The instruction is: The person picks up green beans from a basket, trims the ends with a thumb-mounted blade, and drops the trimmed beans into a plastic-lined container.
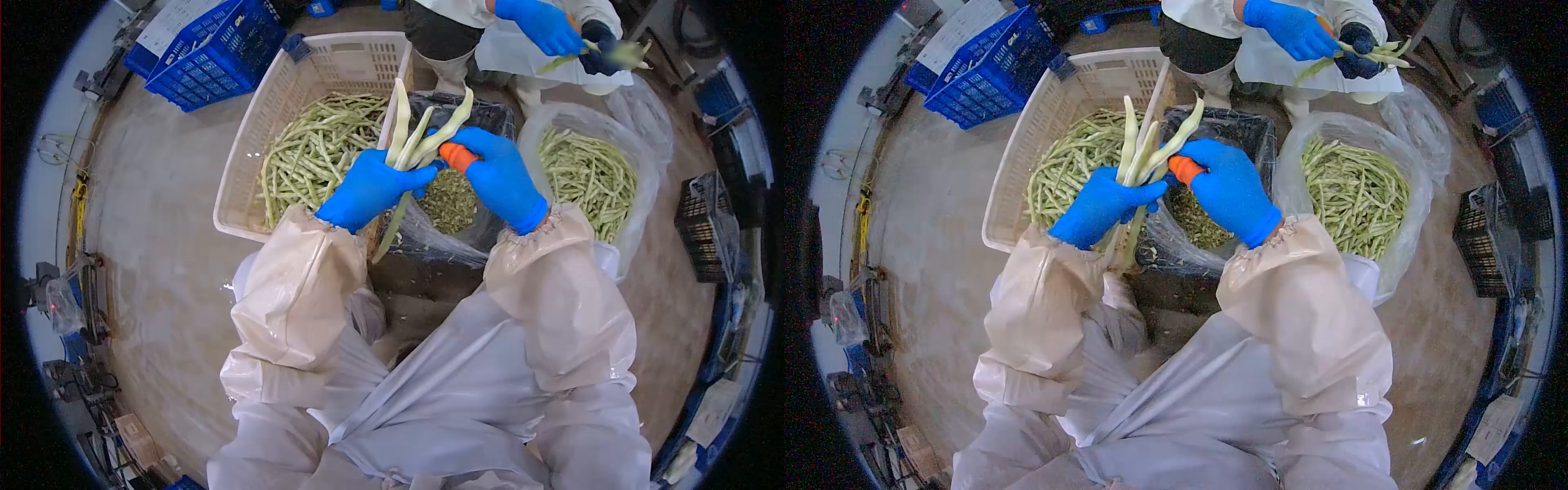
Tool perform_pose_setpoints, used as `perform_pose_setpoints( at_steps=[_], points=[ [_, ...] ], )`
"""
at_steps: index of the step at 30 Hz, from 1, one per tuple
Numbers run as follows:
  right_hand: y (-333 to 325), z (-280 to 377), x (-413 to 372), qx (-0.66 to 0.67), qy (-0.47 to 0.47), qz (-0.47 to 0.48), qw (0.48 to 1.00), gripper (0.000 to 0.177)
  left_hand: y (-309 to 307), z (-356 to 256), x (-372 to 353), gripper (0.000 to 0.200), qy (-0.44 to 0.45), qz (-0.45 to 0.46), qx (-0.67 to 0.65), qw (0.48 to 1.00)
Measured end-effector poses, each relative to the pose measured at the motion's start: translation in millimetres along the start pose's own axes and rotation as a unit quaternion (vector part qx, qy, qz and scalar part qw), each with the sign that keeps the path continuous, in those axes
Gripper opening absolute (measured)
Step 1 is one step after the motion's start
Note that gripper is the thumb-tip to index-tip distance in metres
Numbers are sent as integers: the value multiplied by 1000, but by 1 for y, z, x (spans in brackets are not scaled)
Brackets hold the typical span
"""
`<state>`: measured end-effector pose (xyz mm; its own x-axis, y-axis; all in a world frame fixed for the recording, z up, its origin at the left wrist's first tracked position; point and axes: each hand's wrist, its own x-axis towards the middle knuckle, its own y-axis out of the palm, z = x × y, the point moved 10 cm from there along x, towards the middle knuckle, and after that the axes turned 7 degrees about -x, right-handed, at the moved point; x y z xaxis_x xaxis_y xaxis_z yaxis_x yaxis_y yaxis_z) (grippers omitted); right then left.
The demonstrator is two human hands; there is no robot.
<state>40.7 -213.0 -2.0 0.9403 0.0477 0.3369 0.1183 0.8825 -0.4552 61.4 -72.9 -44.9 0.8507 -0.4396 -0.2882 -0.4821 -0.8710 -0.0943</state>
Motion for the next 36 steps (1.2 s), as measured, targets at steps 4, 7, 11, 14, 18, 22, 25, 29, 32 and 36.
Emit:
perform_pose_setpoints(
  at_steps=[4,7,11,14,18,22,25,29,32,36],
  points=[
    [3,8,-2,-148,-11,67,987,21,-8,-2,2,34,36,-14,63,997],
    [11,17,-4,-273,-58,75,957,22,-10,-4,2,34,39,-21,167,985],
    [7,-9,-3,-22,72,23,997,18,-12,5,6,35,33,-31,59,997],
    [7,-20,-4,207,155,5,966,16,-15,-7,4,34,45,-51,-80,994],
    [-10,-35,-3,89,153,-26,984,17,-63,-18,9,31,125,-127,-262,948],
    [-18,-21,-1,-236,-40,-49,970,24,-109,-18,-1,39,165,-184,-379,892],
    [26,-24,-8,50,54,87,994,28,-113,-18,-2,48,170,-169,-406,882],
    [60,-14,-20,153,127,167,966,28,-107,-13,0,40,157,-192,-416,875],
    [61,-13,-23,162,150,144,965,23,-98,-12,1,37,146,-186,-399,886],
    [52,-25,-18,101,117,99,983,19,-92,-8,7,39,128,-181,-399,890]
  ],
)
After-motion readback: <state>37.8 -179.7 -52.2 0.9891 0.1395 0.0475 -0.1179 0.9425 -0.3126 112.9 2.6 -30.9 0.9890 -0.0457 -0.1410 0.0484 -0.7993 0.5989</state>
